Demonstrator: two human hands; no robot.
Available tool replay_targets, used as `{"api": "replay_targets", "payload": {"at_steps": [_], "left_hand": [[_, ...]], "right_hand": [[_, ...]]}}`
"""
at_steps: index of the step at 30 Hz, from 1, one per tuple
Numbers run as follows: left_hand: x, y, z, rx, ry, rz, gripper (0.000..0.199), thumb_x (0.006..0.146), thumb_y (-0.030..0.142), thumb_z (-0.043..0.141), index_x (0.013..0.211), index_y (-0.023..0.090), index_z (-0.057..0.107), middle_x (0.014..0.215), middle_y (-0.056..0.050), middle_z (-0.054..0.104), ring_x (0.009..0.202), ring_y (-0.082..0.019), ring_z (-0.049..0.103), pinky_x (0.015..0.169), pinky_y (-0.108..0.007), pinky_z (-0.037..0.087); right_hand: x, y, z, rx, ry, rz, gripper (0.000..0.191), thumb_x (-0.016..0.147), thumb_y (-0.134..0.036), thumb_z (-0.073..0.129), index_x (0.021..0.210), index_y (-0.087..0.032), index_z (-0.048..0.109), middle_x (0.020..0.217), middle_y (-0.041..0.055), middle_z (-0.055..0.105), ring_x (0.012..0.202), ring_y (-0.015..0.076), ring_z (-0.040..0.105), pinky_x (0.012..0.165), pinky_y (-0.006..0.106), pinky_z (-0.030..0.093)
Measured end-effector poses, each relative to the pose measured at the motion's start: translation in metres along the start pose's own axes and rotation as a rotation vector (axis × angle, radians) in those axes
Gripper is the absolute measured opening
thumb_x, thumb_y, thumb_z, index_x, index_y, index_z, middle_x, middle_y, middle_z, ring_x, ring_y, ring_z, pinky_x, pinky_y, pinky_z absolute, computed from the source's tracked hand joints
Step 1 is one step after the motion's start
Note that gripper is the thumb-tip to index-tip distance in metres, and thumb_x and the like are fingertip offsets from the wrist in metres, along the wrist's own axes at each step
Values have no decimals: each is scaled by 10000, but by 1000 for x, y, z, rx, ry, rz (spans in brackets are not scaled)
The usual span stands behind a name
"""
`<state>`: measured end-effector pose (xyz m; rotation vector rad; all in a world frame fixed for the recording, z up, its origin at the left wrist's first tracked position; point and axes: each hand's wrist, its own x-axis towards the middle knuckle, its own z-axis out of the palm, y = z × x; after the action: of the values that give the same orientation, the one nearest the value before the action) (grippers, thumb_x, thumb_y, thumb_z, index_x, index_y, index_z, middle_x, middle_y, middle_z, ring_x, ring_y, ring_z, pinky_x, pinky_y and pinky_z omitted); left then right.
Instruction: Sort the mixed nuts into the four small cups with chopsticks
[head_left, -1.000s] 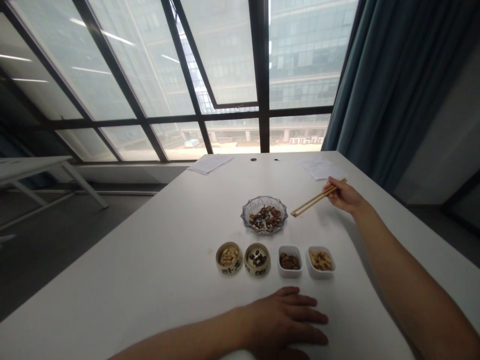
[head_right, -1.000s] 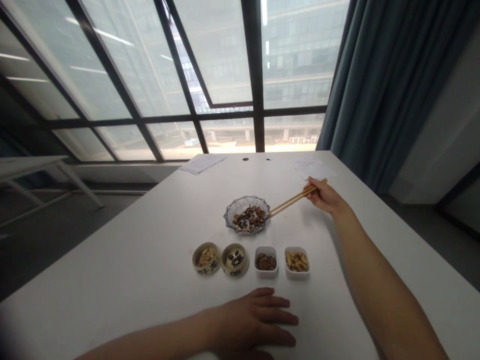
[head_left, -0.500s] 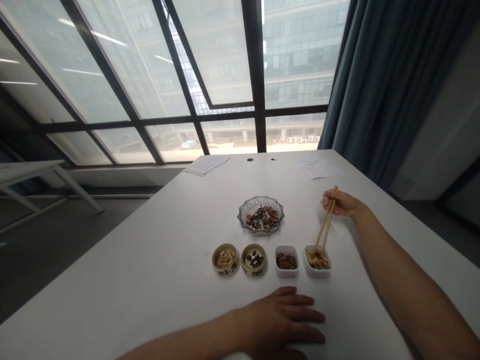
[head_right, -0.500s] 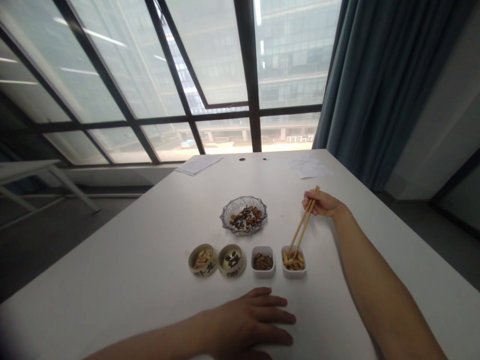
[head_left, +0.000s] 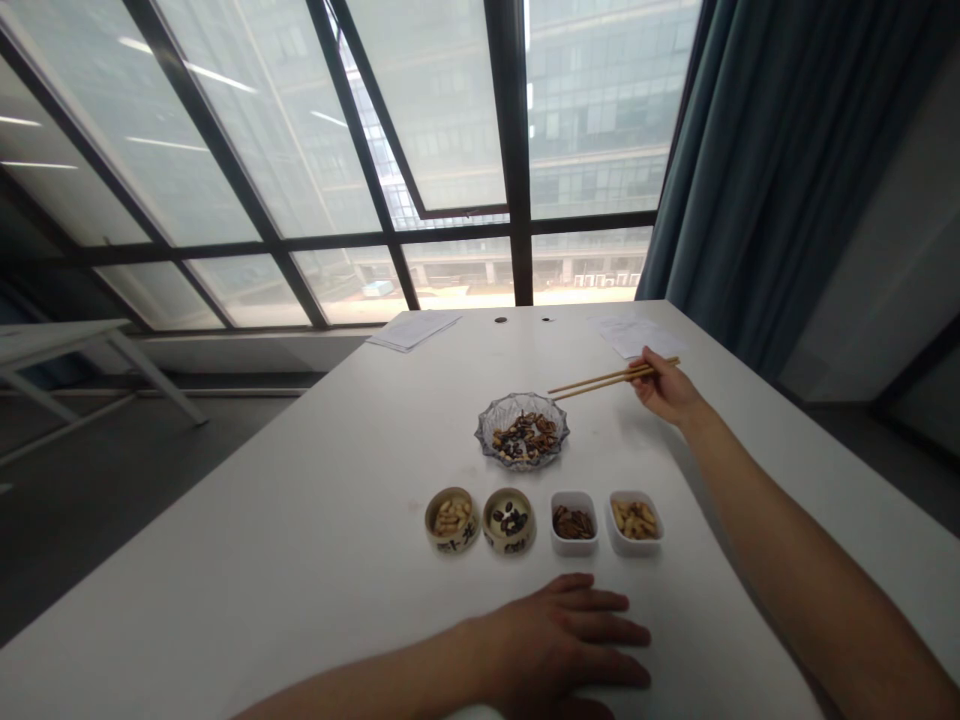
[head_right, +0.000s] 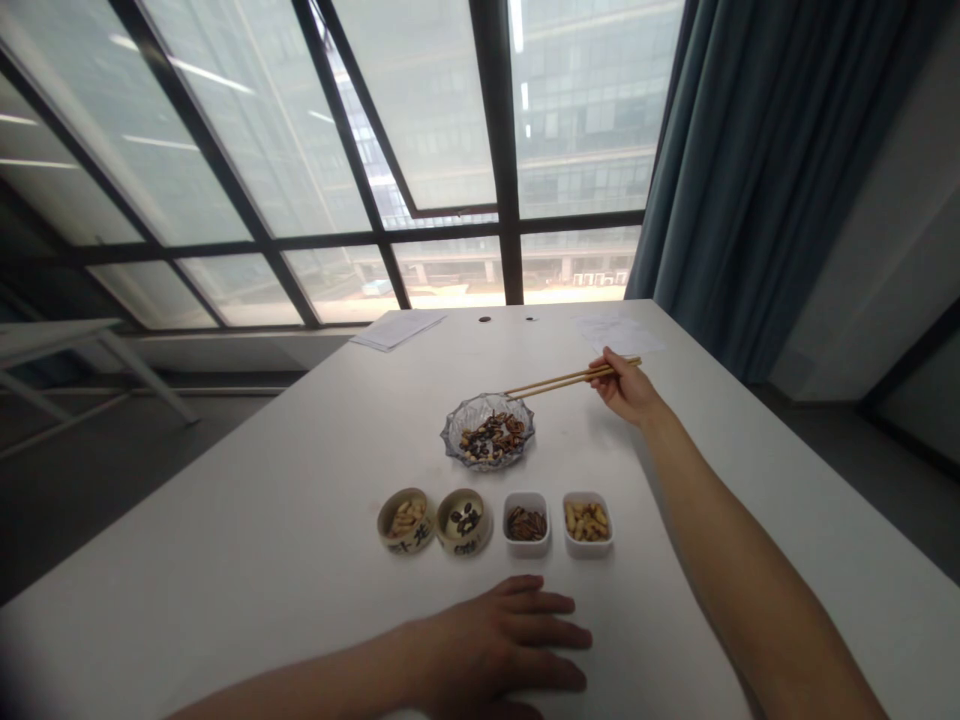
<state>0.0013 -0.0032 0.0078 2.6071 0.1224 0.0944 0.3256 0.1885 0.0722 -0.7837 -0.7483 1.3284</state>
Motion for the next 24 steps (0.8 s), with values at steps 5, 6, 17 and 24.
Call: {"api": "replay_targets", "payload": {"at_steps": [5, 6, 17, 24], "left_hand": [[0, -1, 2, -17, -1, -4, 528, 1009, 477, 471, 1493, 268, 512, 1636, -28, 449, 1586, -252, 308, 1330, -481, 157], [0, -1, 3, -21, -1, -5, 530, 1011, 483, 466, 1495, 269, 509, 1640, -24, 443, 1587, -250, 304, 1331, -479, 151], [1, 0, -1, -41, -6, -3, 540, 1012, 505, 453, 1491, 266, 520, 1629, -41, 459, 1583, -268, 314, 1327, -503, 168], [1, 2, -2, -86, -17, -20, 538, 1006, 485, 468, 1498, 272, 519, 1626, -57, 461, 1579, -288, 319, 1323, -523, 151]], "right_hand": [[-2, 15, 28, -99, -52, -63, 418, 1050, -335, 615, 718, -119, 749, 583, 83, 737, 479, 126, 715, 410, 129, 538], [-4, 20, 33, -135, -72, -74, 403, 1035, -362, 642, 740, -114, 758, 601, 94, 747, 513, 143, 738, 415, 133, 542], [-24, 63, 72, -396, -310, -80, 470, 750, -608, 857, 793, -142, 806, 771, 121, 808, 686, 225, 807, 554, 202, 643], [-24, 78, 77, -387, -264, -78, 384, 781, -535, 866, 743, -161, 789, 686, 86, 787, 608, 217, 790, 508, 211, 639]]}}
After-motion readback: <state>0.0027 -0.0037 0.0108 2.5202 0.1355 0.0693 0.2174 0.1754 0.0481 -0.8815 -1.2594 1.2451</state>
